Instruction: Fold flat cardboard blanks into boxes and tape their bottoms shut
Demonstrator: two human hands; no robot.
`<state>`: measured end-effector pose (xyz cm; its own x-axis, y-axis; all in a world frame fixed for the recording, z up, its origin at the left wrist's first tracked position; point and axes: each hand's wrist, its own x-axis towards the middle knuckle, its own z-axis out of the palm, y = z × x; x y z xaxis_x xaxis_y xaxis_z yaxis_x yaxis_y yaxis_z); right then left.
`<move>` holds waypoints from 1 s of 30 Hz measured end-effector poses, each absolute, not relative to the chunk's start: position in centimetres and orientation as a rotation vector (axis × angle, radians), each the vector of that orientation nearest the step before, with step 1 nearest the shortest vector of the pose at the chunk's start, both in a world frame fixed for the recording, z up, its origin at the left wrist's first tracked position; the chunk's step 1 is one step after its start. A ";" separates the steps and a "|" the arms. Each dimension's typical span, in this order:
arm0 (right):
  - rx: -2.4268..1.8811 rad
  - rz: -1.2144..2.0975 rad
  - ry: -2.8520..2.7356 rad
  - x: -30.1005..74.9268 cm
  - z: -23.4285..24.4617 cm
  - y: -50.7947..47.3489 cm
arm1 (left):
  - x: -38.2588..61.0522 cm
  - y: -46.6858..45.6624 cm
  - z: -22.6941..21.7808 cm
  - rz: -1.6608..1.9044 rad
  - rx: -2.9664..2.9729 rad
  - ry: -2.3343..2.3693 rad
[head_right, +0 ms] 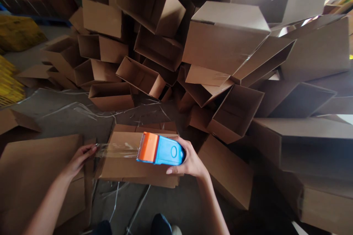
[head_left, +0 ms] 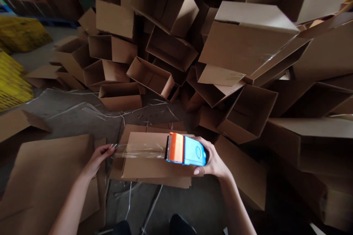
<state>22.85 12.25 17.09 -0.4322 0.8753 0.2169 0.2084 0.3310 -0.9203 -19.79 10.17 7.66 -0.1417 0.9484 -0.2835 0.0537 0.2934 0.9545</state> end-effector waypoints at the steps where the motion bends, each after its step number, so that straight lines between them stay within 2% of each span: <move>1: -0.955 1.125 -1.846 22.8 17.1 12.3 | -19.8 10.2 7.7 1.042 0.969 1.484; 30: -0.905 1.138 -1.795 23.2 16.5 12.2 | -19.5 10.3 7.5 0.990 1.021 1.475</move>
<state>23.17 12.18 16.46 -0.4165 0.8738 0.2509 0.1456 0.3366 -0.9303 -19.54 10.32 7.47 -0.0973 0.9530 -0.2871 0.0947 0.2960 0.9505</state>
